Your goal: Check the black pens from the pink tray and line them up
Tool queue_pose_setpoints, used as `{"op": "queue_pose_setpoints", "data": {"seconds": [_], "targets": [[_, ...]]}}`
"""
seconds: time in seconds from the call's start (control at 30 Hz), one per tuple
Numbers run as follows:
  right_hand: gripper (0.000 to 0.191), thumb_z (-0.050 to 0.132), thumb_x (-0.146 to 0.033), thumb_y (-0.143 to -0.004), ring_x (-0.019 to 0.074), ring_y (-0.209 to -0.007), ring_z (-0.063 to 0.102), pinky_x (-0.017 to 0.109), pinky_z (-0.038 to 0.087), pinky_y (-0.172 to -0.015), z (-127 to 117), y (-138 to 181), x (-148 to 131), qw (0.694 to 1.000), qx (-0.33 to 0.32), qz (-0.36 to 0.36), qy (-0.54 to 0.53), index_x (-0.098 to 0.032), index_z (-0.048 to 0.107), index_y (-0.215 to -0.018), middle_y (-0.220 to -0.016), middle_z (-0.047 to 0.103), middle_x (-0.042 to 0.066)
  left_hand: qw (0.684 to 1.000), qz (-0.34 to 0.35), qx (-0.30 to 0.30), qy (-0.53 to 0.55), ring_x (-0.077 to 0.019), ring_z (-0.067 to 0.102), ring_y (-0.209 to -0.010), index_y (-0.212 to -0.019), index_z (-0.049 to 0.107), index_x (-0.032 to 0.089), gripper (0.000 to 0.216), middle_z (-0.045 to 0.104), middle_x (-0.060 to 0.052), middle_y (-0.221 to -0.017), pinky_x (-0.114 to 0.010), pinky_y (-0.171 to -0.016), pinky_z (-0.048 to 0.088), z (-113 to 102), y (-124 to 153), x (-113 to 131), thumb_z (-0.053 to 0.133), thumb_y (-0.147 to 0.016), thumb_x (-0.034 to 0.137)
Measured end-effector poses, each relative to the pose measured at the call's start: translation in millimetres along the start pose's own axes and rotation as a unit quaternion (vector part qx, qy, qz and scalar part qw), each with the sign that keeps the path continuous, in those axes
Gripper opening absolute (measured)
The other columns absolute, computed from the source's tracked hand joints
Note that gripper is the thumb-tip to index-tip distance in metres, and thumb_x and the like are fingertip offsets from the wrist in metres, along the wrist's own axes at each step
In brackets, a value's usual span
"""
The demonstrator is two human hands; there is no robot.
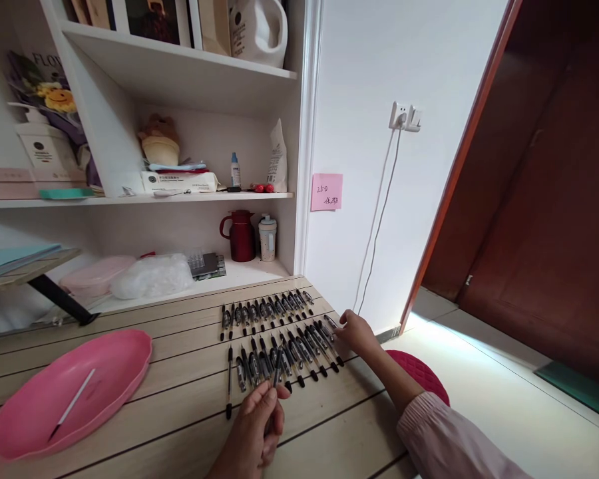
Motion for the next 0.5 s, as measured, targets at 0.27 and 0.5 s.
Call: {"op": "queue_pose_setpoints", "data": {"seconds": [0.27,0.5], "targets": [[0.021,0.051,-0.01,-0.065,0.0189,-0.074,0.054,0.028,0.036,-0.062,-8.9,7.1,2.7,0.999,-0.006,-0.007,-0.04,-0.014,0.06,-0.084,-0.083,0.062,0.01,0.998,-0.004,-0.039,-0.05,-0.0001,0.016,-0.03,-0.086,0.05,0.016,0.034,0.045,0.007,-0.051,-0.018,-0.033,0.005,5.2,-1.3,-2.6,0.047,-0.077,0.049],[0.015,0.06,-0.026,-0.069,0.0082,-0.051,0.047,0.022,0.034,-0.047,16.8,51.3,-75.0,0.888,-0.192,-0.053,-0.414,-0.018,0.062,-0.081,-0.063,0.056,-0.002,0.996,0.022,-0.037,-0.075,-0.0005,0.015,-0.032,-0.087,0.051,0.015,0.031,0.044,0.007,-0.05,-0.018,-0.034,0.007,5.7,2.9,4.8,0.043,-0.08,0.044]]}}
Point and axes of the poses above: each hand's wrist, its own y-axis away from the middle knuckle, its own z-axis out of the palm, x = y × z, the point moved 10 cm from there along -y, towards the middle knuckle
